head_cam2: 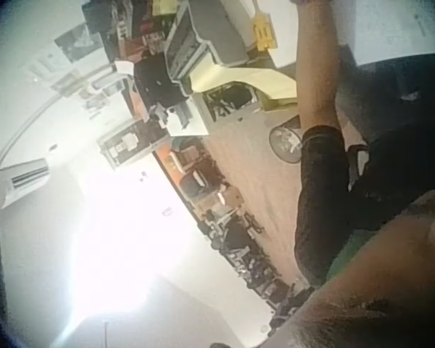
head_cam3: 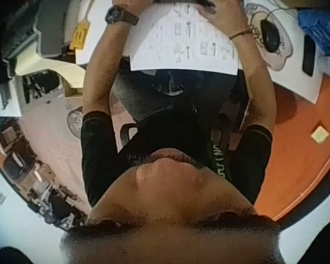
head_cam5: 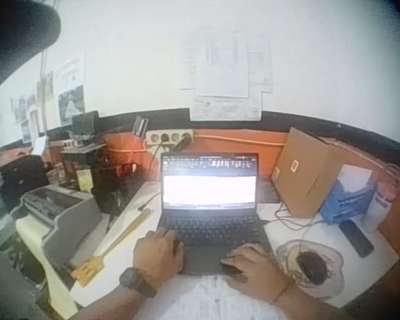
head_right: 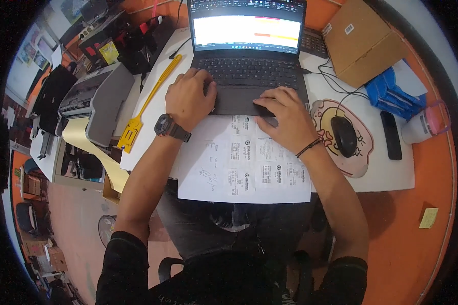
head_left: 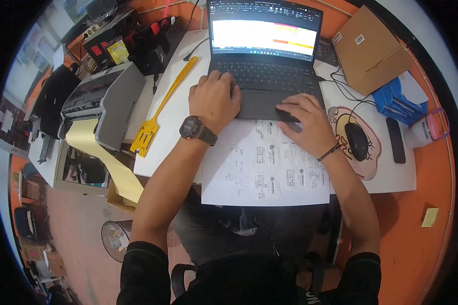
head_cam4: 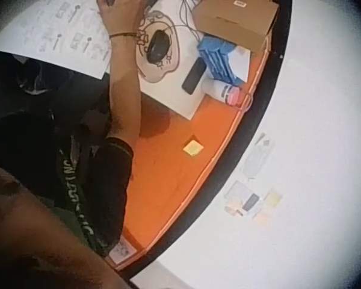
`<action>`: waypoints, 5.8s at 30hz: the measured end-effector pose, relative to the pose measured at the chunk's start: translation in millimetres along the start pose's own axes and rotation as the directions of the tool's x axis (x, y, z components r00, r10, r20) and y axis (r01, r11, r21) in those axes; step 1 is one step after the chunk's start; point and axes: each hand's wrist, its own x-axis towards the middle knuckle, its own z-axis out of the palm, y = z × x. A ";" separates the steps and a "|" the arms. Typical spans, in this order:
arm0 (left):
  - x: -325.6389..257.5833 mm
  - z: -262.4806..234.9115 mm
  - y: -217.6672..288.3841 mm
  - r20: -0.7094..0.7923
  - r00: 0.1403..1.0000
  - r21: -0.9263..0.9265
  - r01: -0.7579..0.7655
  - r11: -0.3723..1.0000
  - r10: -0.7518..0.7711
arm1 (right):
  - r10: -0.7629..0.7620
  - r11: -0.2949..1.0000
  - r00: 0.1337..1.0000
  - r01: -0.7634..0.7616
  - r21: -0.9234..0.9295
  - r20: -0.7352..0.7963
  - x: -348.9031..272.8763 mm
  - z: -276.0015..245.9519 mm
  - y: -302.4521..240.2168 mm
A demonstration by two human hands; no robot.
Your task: Processing a shipping box by entering data into a laptop and using a computer mouse.
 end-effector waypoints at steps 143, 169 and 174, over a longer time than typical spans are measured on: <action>-3.0 4.6 -6.0 -0.036 0.999 -0.063 0.010 0.998 -0.013 | 0.386 0.871 0.835 -0.470 -0.144 -0.393 -108.7 -72.3 28.7; 0.3 11.2 -12.8 -0.025 0.999 -0.072 -0.026 0.997 0.025 | 0.403 0.884 0.845 -0.459 -0.091 -0.353 -107.0 -69.3 30.9; -0.8 8.9 -8.2 -0.035 0.999 -0.078 -0.028 0.997 0.025 | 0.400 0.884 0.839 -0.459 -0.084 -0.369 -108.3 -73.1 27.5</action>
